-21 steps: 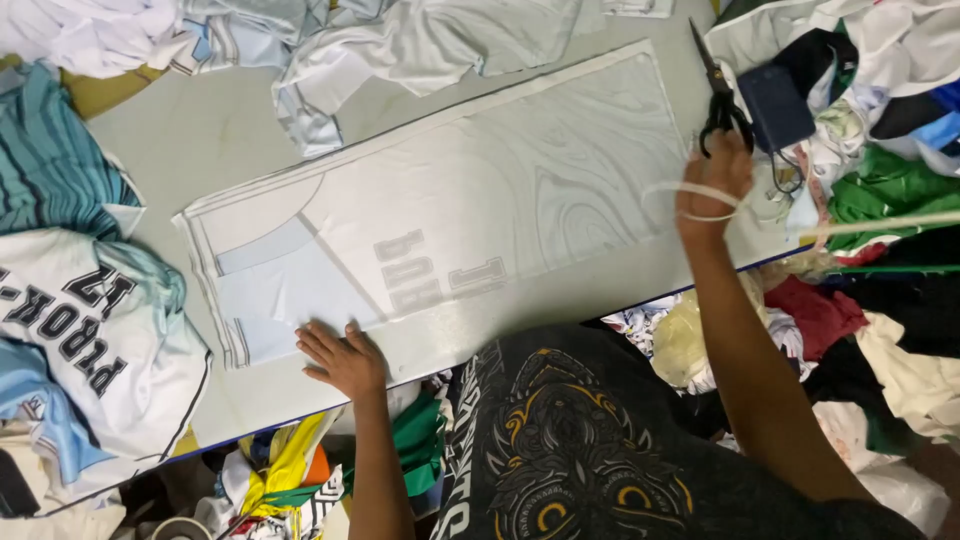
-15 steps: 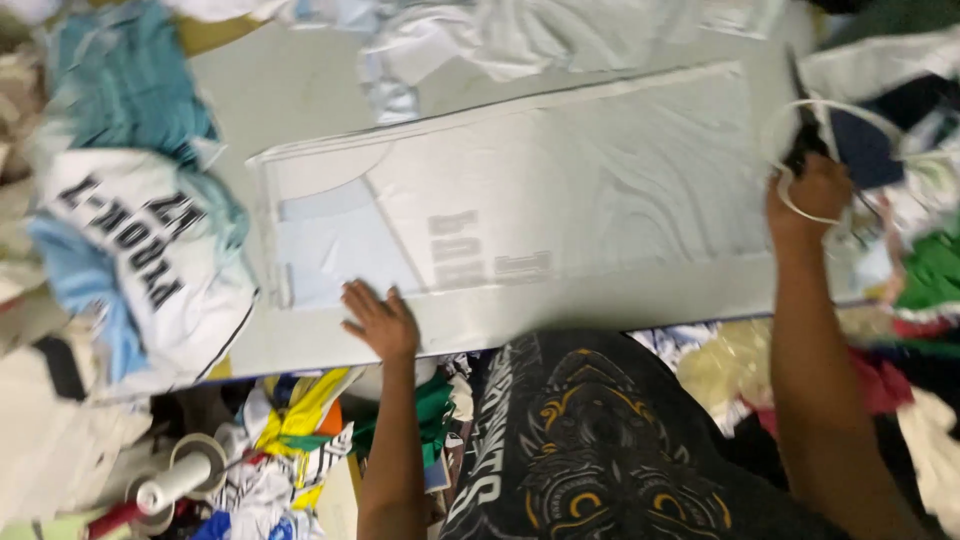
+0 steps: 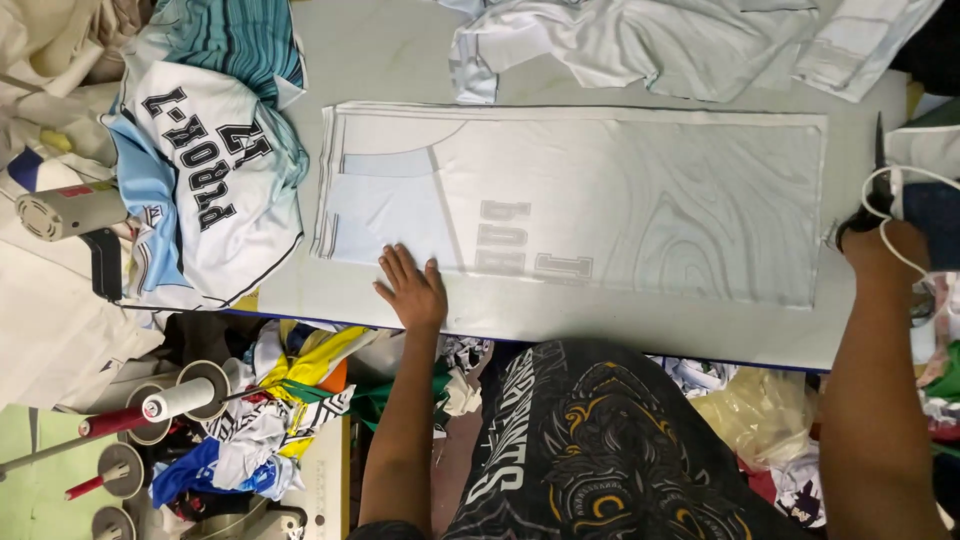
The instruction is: The person uses scissors to cut a white fabric piece along a pre-drawn pattern on a table. They carefully follow the lines to separate the fabric into specific shapes, then fold the cut pieces and place them aside.
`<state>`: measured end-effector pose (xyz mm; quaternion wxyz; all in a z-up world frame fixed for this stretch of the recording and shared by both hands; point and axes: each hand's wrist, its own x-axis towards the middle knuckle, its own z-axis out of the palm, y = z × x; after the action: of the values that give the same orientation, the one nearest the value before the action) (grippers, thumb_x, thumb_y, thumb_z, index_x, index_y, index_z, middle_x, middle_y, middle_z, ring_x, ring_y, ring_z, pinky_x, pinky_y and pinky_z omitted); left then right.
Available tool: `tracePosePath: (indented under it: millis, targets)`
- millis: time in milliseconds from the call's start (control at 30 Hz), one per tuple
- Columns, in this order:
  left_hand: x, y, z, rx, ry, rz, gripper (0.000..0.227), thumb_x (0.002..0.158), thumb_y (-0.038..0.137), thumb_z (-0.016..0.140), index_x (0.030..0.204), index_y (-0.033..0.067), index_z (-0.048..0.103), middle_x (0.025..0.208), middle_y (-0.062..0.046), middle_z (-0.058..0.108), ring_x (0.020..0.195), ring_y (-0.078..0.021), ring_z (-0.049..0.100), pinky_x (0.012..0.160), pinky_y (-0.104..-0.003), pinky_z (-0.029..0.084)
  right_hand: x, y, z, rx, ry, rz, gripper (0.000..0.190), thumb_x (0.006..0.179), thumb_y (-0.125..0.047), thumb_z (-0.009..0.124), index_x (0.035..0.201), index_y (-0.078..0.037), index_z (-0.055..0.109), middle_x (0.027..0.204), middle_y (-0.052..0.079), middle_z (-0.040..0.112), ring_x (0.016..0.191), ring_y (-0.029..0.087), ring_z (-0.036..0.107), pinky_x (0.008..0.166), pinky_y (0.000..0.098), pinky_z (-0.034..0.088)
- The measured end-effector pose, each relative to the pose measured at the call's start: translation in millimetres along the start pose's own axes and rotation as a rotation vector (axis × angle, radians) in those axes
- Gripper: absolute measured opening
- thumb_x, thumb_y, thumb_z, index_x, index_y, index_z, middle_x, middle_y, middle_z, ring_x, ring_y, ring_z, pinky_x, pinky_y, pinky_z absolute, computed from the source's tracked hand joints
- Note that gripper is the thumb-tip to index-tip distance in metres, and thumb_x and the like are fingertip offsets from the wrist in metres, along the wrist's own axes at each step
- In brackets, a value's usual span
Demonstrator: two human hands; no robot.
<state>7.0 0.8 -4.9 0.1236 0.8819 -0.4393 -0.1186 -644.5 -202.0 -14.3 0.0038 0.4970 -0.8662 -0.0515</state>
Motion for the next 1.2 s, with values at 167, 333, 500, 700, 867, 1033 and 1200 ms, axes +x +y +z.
tracePosePath:
  millis: [167, 333, 500, 700, 867, 1033, 1200]
  targets:
    - [-1.3, 2.6, -4.2, 0.028, -0.042, -0.015, 0.08, 0.103, 0.06, 0.009, 0.165, 0.0097, 0.006, 0.173, -0.012, 0.002, 0.16, -0.0305, -0.002, 0.123, -0.062, -0.002, 14.2, -7.4, -25.3, 0.061, -0.282, 0.079, 0.058, 0.093, -0.044, 0.075, 0.121, 0.007, 0.076, 0.112, 0.028, 0.076, 0.09, 0.051, 0.074, 0.069, 0.0579, 0.059]
    - [-2.5, 7.3, -11.2, 0.067, -0.087, -0.039, 0.08, 0.102, 0.061, 0.006, 0.165, 0.0101, 0.001, 0.173, -0.011, -0.002, 0.16, -0.03, -0.005, 0.124, -0.061, -0.003, 2.8, -15.0, -27.9, 0.307, -0.426, -0.025, 0.049, 0.105, -0.038, 0.061, 0.114, 0.007, 0.079, 0.101, 0.031, 0.076, 0.079, 0.054, 0.071, 0.064, 0.0554, 0.052]
    - [-2.4, 6.2, -13.2, 0.058, -0.096, -0.023, 0.081, 0.102, 0.062, 0.004, 0.164, 0.0112, -0.002, 0.173, -0.012, -0.004, 0.16, -0.0303, -0.006, 0.124, -0.061, -0.004, -72.9, -67.1, -10.9, 1.365, -0.578, -0.192, 0.013, 0.102, -0.02, 0.062, 0.113, -0.015, 0.061, 0.093, 0.002, 0.063, 0.077, 0.016, 0.066, 0.062, 0.0214, 0.046]
    - [-7.5, 14.1, -25.9, 0.08, -0.059, -0.037, 0.074, 0.11, 0.056, 0.018, 0.166, 0.0086, 0.011, 0.173, -0.02, 0.009, 0.16, -0.0347, 0.008, 0.124, -0.065, 0.008, -224.3, -165.8, -29.8, 1.578, -0.879, -0.269, 0.023, 0.091, -0.021, 0.065, 0.111, -0.012, 0.061, 0.087, 0.002, 0.059, 0.078, 0.018, 0.064, 0.067, 0.0308, 0.055]
    - [0.6, -11.0, -13.5, -0.011, -0.039, 0.021, 0.07, 0.11, 0.05, 0.024, 0.166, 0.0101, 0.012, 0.172, -0.02, 0.009, 0.16, -0.0357, 0.009, 0.122, -0.067, 0.007, -309.8, -215.7, -51.6, 1.49, -0.913, -0.295, 0.024, 0.091, -0.025, 0.074, 0.1, -0.004, 0.067, 0.077, 0.008, 0.061, 0.07, 0.024, 0.065, 0.064, 0.0371, 0.055]
    - [41.8, -45.3, -26.3, -0.084, -0.012, 0.081, 0.063, 0.112, 0.044, 0.026, 0.166, 0.0111, 0.016, 0.173, -0.017, 0.011, 0.16, -0.0335, 0.01, 0.122, -0.067, 0.005, -296.8, -242.8, -41.5, 1.159, -0.719, -0.327, 0.036, 0.096, -0.038, 0.076, 0.097, -0.003, 0.071, 0.072, 0.017, 0.067, 0.069, 0.031, 0.071, 0.065, 0.0427, 0.054]
    - [115.2, -76.5, -19.6, -0.008, 0.029, 0.161, 0.061, 0.113, 0.042, 0.026, 0.166, 0.0129, 0.019, 0.173, -0.014, 0.017, 0.159, -0.0314, 0.018, 0.124, -0.063, 0.017, -199.7, -217.4, 24.8, 0.694, -0.256, -0.323, 0.028, 0.103, -0.042, 0.066, 0.11, -0.016, 0.07, 0.087, 0.01, 0.074, 0.094, 0.032, 0.073, 0.083, 0.0462, 0.055]
